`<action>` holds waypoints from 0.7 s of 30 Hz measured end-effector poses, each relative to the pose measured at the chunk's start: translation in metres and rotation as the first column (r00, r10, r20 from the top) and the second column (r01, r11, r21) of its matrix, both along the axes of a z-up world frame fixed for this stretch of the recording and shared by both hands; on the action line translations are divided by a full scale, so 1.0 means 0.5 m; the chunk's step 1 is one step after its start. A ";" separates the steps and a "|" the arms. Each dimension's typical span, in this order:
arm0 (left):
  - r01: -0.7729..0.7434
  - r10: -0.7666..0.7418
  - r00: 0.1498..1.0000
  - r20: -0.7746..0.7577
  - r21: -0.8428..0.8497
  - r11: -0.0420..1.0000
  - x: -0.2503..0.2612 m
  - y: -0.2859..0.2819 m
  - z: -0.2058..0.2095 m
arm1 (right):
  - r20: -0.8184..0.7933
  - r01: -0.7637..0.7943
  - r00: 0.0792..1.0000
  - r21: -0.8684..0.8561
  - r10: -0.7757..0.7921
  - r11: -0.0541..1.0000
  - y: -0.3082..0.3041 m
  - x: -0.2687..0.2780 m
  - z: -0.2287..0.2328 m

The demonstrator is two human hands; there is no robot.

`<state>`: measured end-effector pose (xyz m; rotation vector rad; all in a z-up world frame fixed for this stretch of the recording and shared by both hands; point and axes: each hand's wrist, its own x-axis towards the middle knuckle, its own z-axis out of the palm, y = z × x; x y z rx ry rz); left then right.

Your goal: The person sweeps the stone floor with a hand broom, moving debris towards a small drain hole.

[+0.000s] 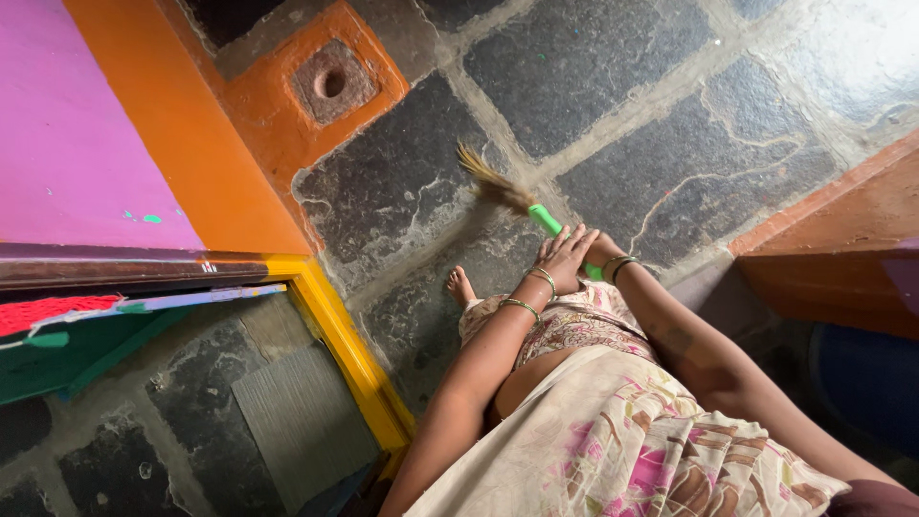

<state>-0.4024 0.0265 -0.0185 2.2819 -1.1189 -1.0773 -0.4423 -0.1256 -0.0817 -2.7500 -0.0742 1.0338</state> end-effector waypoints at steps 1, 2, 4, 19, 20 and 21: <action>0.012 -0.012 1.000 -0.003 -0.001 1.000 -0.012 -0.005 0.001 | -0.045 -0.095 0.995 -0.075 0.092 0.993 -0.009 -0.008 0.001; 0.024 -0.024 1.000 -0.007 -0.002 1.000 -0.022 -0.007 0.002 | -0.049 -0.093 0.995 -0.074 0.089 0.993 -0.020 -0.021 0.004; 0.036 -0.036 0.999 -0.011 -0.005 0.999 -0.034 -0.013 0.003 | -0.477 0.897 0.188 0.440 -0.859 -0.049 -0.056 -0.054 0.014; -0.070 0.069 0.998 -0.010 -0.064 0.995 -0.059 -0.014 0.048 | -0.552 0.806 0.245 0.573 -0.797 -0.149 -0.043 -0.063 0.042; -0.097 0.095 0.995 -0.037 -0.062 0.993 -0.060 -0.013 0.046 | -0.552 0.806 0.248 0.574 -0.796 -0.147 -0.033 -0.057 0.047; -0.100 0.098 0.995 -0.036 -0.062 0.993 -0.059 -0.010 0.043 | -0.564 0.814 0.288 0.570 -0.774 -0.112 -0.023 -0.052 0.050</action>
